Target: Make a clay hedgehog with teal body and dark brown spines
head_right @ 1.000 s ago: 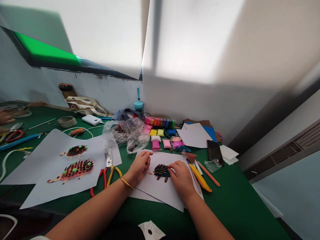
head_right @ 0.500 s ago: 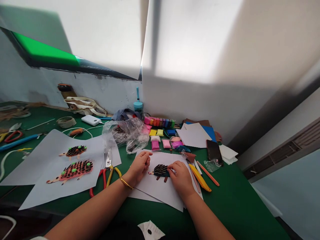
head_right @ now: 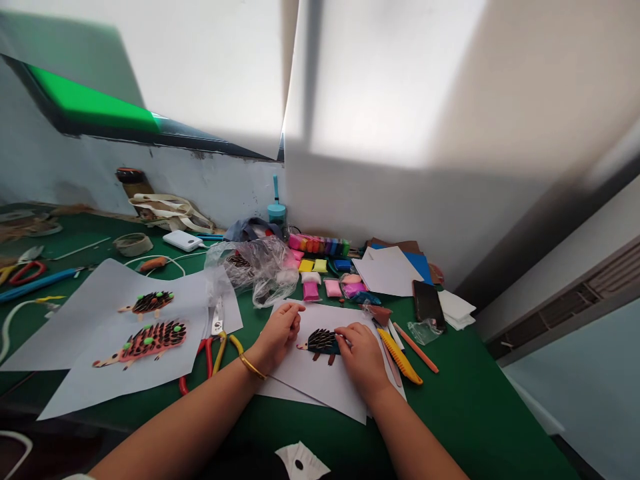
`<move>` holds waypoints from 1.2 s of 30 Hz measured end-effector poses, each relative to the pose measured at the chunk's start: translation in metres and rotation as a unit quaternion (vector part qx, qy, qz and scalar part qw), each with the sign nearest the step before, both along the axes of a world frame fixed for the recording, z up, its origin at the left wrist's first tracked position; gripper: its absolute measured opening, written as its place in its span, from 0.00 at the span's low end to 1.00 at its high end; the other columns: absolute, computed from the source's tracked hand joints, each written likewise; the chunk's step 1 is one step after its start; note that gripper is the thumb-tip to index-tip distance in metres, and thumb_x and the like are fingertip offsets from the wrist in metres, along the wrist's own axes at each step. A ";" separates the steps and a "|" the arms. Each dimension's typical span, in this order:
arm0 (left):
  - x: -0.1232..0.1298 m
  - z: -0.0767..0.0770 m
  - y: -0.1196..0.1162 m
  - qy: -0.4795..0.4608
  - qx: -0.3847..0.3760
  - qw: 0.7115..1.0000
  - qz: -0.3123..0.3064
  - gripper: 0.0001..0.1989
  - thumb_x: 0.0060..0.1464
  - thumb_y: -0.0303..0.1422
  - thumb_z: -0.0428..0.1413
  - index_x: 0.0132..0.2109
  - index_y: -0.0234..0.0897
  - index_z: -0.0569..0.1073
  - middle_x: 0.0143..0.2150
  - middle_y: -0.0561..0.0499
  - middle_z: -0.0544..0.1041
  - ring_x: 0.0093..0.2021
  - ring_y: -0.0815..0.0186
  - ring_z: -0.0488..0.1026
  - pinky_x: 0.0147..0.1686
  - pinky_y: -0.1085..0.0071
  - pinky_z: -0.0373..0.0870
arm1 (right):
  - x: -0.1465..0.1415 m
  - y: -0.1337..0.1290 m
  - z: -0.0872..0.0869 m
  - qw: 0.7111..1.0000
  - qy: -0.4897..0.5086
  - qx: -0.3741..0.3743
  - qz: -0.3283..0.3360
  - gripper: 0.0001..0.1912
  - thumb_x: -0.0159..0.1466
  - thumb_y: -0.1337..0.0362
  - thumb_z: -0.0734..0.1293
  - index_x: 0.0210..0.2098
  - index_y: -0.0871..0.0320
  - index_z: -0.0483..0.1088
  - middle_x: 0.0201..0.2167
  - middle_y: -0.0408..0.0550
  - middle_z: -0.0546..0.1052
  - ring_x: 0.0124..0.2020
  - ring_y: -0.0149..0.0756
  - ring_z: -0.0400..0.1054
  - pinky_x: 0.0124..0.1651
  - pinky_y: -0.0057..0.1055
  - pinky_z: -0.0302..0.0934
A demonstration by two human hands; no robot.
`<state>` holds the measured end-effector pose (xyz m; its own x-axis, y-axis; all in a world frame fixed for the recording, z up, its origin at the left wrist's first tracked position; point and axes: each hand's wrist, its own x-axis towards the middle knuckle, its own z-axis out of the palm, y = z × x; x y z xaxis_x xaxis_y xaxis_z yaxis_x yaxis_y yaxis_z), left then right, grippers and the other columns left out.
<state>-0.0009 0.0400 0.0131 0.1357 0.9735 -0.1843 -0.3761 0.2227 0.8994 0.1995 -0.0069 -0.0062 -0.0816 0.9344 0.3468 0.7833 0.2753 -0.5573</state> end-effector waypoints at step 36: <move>0.002 -0.006 -0.009 0.020 0.079 0.974 -0.211 0.20 0.58 0.50 0.52 0.35 0.36 0.67 0.20 0.59 0.61 0.15 0.76 0.50 0.16 0.76 0.44 | -0.046 0.010 0.043 0.985 0.152 0.020 0.083 0.06 0.63 0.65 0.66 0.34 0.54 0.77 0.33 0.46 0.75 0.38 0.37 0.69 0.44 0.33 0.63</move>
<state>0.0015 0.0310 0.0076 0.5252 0.8495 -0.0501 -0.2450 0.2073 0.9471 0.1532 0.0032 0.0363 -0.1178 0.9023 0.4147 0.5243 0.4111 -0.7457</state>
